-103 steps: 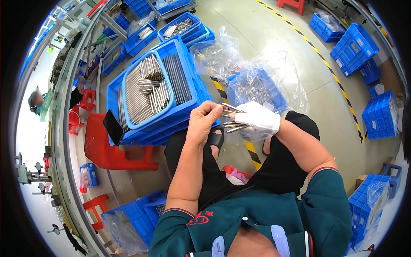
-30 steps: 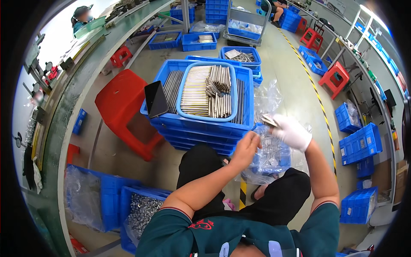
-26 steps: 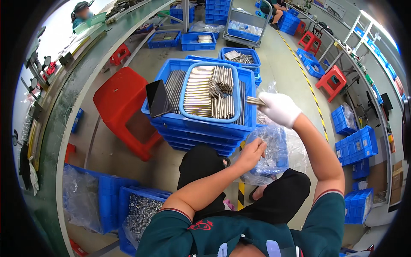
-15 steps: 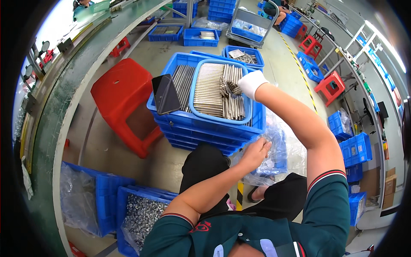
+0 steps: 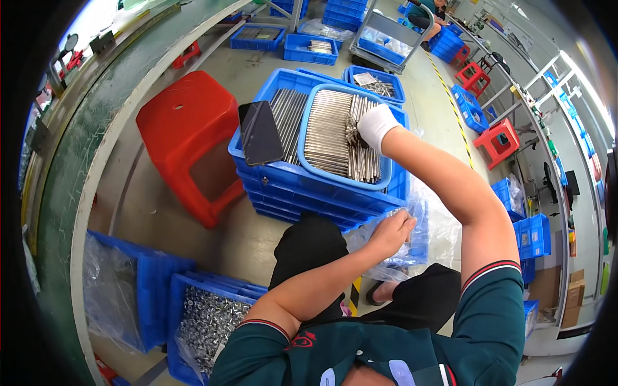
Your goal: The person sits on the floor in a factory setting, handling small metal rods. They pick up rods from a plastic bag, inspect them, and place them into a blue plastic bin. The person repeats this process, transferring rods from the bag to the bin.
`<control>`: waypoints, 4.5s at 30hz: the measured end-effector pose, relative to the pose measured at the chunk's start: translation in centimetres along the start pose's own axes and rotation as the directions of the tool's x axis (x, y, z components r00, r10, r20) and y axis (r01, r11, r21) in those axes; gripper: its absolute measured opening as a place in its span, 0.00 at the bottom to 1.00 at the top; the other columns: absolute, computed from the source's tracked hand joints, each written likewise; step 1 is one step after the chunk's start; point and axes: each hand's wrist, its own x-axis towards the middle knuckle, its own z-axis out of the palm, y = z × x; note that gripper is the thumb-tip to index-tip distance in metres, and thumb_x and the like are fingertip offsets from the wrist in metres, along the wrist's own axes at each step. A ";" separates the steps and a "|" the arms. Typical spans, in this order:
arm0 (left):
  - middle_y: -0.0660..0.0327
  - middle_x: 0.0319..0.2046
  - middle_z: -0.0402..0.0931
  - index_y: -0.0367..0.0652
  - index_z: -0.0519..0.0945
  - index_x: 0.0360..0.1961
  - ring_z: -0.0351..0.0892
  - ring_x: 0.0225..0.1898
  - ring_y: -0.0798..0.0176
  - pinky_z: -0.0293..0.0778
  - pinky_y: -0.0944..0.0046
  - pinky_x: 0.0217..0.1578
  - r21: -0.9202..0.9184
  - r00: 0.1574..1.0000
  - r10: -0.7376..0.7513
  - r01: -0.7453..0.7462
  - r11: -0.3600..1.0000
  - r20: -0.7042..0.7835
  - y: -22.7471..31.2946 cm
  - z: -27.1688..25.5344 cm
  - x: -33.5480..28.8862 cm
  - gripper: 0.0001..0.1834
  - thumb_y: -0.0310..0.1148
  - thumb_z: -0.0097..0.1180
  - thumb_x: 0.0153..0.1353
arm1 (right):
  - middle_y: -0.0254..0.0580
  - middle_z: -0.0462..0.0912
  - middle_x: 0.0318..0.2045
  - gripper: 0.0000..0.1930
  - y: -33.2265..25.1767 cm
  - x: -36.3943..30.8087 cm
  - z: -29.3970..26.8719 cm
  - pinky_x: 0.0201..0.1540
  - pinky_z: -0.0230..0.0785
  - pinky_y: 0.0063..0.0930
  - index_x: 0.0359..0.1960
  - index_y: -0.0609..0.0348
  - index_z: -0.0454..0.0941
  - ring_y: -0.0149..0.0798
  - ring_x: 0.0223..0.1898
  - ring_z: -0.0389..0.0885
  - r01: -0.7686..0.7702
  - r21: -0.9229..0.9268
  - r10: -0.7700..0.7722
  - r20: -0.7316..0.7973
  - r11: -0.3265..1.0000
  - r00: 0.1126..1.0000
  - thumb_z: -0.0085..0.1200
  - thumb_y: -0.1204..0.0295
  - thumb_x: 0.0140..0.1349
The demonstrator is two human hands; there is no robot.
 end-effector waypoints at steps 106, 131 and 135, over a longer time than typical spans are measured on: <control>0.58 0.26 0.76 0.35 0.74 0.41 0.73 0.24 0.71 0.70 0.73 0.27 -0.216 0.868 -0.421 0.479 0.851 0.264 -1.8 6.0 3.3 0.11 0.34 0.49 0.66 | 0.45 0.83 0.41 0.17 -15.4 -22.4 50.8 0.46 0.71 0.36 0.39 0.56 0.83 0.45 0.44 0.81 -0.799 0.601 0.041 0.798 0.032 0.602 0.50 0.60 0.53; 0.50 0.24 0.75 0.31 0.72 0.41 0.75 0.25 0.62 0.72 0.68 0.28 -0.103 0.749 -0.628 0.656 0.748 0.209 -3.6 6.6 6.2 0.15 0.36 0.49 0.66 | 0.53 0.83 0.39 0.14 -22.5 -0.5 61.0 0.47 0.72 0.46 0.36 0.55 0.83 0.54 0.42 0.81 -0.575 0.818 0.276 0.551 0.012 0.788 0.48 0.67 0.52; 0.50 0.24 0.75 0.30 0.72 0.41 0.75 0.26 0.61 0.72 0.66 0.29 -0.109 0.744 -0.638 0.664 0.740 0.200 -3.5 6.1 6.4 0.16 0.37 0.49 0.66 | 0.51 0.83 0.38 0.13 -22.6 1.1 61.4 0.46 0.73 0.46 0.35 0.55 0.84 0.53 0.41 0.82 -0.496 0.864 0.207 0.472 0.081 0.857 0.49 0.67 0.52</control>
